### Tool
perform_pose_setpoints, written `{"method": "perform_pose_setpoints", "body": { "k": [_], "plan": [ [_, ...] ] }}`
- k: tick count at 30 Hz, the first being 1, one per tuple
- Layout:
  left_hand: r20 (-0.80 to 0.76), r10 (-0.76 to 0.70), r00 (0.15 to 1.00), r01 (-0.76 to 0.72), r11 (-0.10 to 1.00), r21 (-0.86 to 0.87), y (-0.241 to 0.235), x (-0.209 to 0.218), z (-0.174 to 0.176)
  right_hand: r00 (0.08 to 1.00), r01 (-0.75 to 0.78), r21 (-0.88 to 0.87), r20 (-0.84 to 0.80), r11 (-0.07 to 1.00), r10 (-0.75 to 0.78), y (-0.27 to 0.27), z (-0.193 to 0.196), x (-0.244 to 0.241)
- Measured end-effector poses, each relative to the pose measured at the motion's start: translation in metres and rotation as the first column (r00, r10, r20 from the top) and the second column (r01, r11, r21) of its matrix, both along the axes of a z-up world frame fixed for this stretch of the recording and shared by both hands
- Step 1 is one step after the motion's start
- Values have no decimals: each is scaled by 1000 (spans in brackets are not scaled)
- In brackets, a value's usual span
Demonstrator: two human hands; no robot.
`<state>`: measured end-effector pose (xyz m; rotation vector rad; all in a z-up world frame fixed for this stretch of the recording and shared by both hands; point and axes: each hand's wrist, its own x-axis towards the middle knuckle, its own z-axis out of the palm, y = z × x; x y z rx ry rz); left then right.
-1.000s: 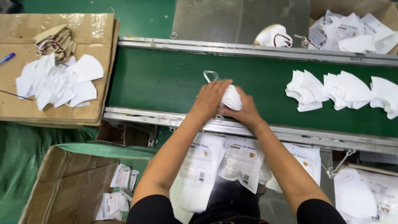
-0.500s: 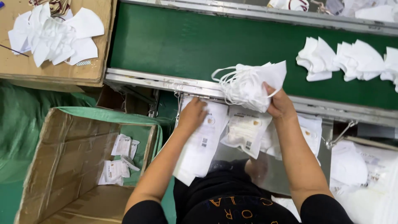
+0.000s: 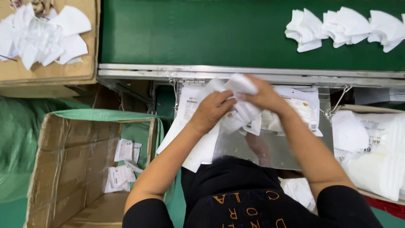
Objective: The recorder is packing white face masks into plastic bags on a conveyor belt in a factory setting.
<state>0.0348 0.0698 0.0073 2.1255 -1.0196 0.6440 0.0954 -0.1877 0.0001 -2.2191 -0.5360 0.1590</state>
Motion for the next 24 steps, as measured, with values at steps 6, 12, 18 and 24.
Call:
{"method": "perform_pose_setpoints", "body": {
  "k": [6,12,18,24],
  "plan": [
    [-297,71,952,-31,990,138,-5,-17,-6,974,12,230,-222,973,40,19,1,-34],
    [-288,102,952,-39,975,217,-10,-18,15,989,86,182,-132,980,-62,1,-26,-17],
    [-608,-226,761,-25,926,-376,12,2,44,982,189,224,-31,956,-187,-16,64,-33],
    [-351,-134,927,114,990,-77,-10,3,27,811,-310,805,-54,506,582,-22,97,-46]
  ]
}}
